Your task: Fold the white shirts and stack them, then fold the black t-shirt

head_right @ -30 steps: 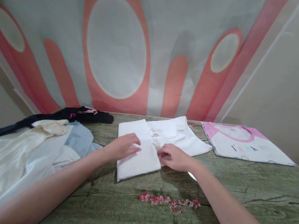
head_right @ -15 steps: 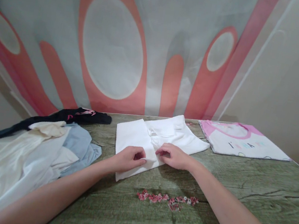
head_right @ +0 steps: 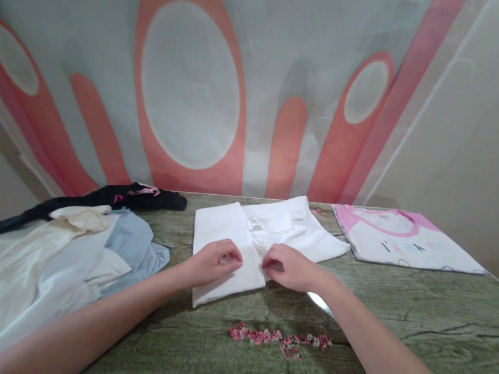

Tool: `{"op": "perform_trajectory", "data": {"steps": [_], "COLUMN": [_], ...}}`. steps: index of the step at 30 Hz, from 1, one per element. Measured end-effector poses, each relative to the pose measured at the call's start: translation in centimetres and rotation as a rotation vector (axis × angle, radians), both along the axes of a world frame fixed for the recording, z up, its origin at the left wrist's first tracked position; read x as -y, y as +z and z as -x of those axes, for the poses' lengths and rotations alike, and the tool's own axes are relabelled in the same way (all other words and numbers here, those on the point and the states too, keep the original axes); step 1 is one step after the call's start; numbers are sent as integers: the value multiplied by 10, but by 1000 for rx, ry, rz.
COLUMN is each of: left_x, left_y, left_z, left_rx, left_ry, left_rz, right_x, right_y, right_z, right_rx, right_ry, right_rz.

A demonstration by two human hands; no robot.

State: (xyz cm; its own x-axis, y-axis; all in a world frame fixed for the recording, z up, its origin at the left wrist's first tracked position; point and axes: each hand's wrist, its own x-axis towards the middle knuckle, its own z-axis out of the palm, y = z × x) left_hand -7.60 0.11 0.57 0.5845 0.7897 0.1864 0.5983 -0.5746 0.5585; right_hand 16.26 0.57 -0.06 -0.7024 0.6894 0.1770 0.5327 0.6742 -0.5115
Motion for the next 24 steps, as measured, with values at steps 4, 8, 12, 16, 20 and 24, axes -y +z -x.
{"op": "perform_trajectory", "data": {"steps": [4,8,12,16,20,24], "left_x": [-26,-50,-55,-44,-22,5], "left_y": [-2,-14,-28,-27,-12,8], "left_z": [28,58,64,52,34,13], "left_rx": [-116,-301,-407,-444,-585,-737], "left_ry": [112,247,277,312,403,435], "left_rz": [-220,-222,-196,-222,-207,-126], "right_x": [-5,-14,-12,-11,-33,-68], "right_y": [-3,-10,-12,-8,-15,-35], "right_z": [-7,-34,-47,-29,-23,-43], "right_rx": [102,397,537,578,668,602], "right_ry": [-172,-603,-745,-755,-804,-726], "right_rz": [-40,-113,-62,8,-36,-79]}}
